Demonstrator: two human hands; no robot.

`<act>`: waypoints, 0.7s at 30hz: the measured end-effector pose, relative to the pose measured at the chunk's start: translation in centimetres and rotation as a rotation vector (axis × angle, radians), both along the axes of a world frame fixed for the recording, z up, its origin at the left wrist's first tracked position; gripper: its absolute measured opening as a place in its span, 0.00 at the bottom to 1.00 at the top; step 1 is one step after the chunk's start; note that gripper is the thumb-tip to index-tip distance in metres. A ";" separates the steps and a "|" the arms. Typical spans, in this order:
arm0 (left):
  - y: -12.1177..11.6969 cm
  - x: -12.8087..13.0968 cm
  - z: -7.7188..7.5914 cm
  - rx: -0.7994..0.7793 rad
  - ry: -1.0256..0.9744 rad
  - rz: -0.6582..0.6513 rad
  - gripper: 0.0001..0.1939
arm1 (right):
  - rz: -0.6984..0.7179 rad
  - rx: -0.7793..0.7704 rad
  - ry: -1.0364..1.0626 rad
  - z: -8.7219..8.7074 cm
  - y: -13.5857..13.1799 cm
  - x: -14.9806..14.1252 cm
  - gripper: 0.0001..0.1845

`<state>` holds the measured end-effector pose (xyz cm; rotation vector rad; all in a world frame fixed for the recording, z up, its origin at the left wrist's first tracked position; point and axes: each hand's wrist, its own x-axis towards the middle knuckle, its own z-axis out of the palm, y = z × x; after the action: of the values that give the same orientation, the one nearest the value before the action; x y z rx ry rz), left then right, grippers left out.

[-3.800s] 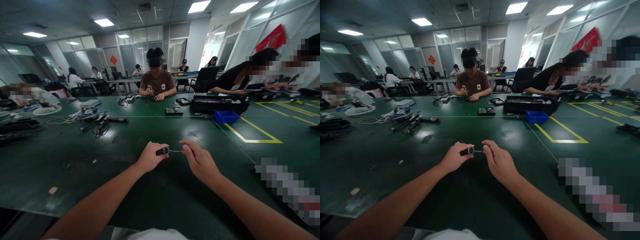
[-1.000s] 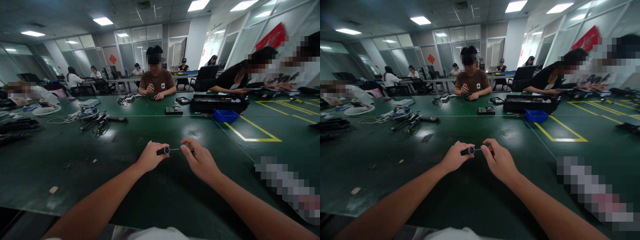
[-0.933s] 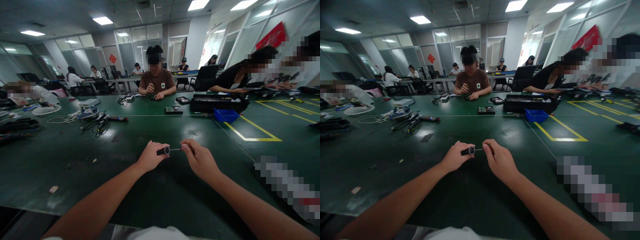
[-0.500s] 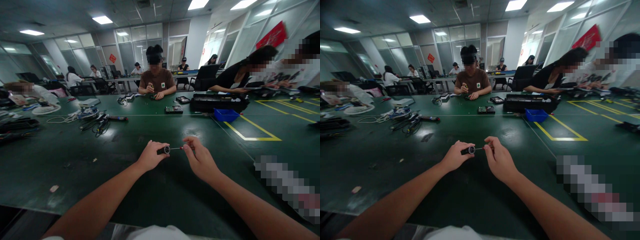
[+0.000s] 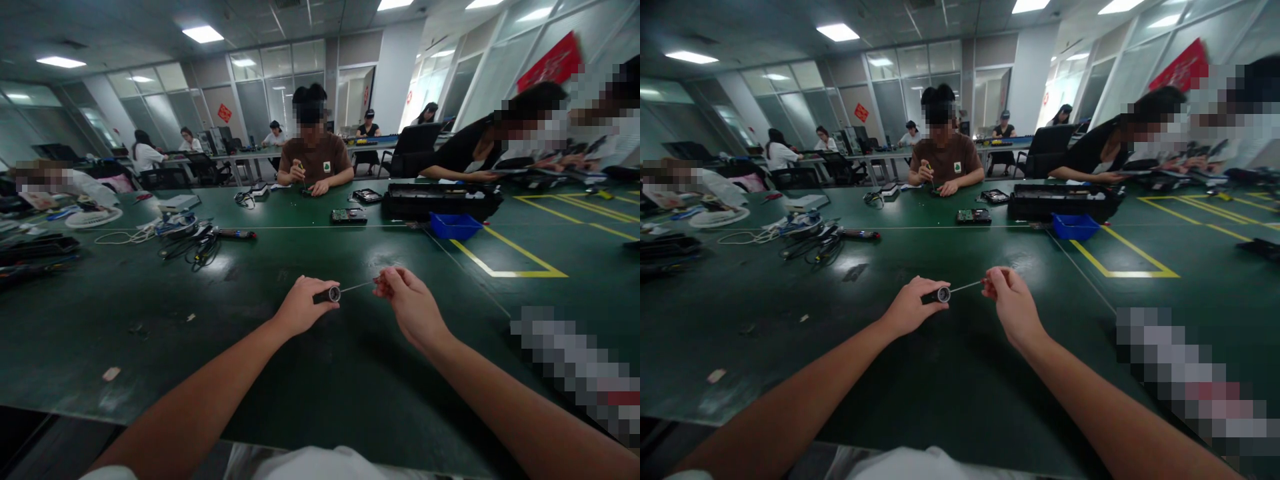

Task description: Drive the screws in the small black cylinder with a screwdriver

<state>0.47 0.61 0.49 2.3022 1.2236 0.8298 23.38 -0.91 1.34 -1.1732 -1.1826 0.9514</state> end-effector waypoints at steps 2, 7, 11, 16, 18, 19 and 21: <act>-0.2 0.1 0.1 -0.009 0.000 0.010 0.20 | 0.027 0.035 -0.061 0.3 -0.5 -0.2 0.16; -0.4 0.3 0.4 -0.014 -0.013 0.011 0.21 | 0.051 0.079 -0.139 0.8 -1.1 -0.6 0.15; -0.3 0.2 0.3 -0.004 0.003 0.004 0.20 | 0.063 0.077 -0.130 1.1 -1.2 -0.7 0.14; -0.3 0.2 0.3 -0.010 0.020 0.006 0.21 | 0.044 0.076 -0.138 1.4 -1.4 -0.9 0.14; -0.3 0.2 0.3 -0.010 0.012 0.008 0.21 | 0.036 0.077 -0.150 1.4 -1.4 -1.0 0.15; -0.3 0.2 0.2 -0.009 0.006 0.009 0.21 | 0.034 0.080 -0.157 1.5 -1.4 -0.9 0.15; -0.3 0.2 0.2 -0.006 -0.002 0.008 0.21 | 0.027 0.090 -0.193 1.5 -1.5 -0.9 0.16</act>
<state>0.68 0.34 0.68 2.2934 1.2335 0.8297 22.51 -2.37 2.88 -1.1990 -1.3846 0.8099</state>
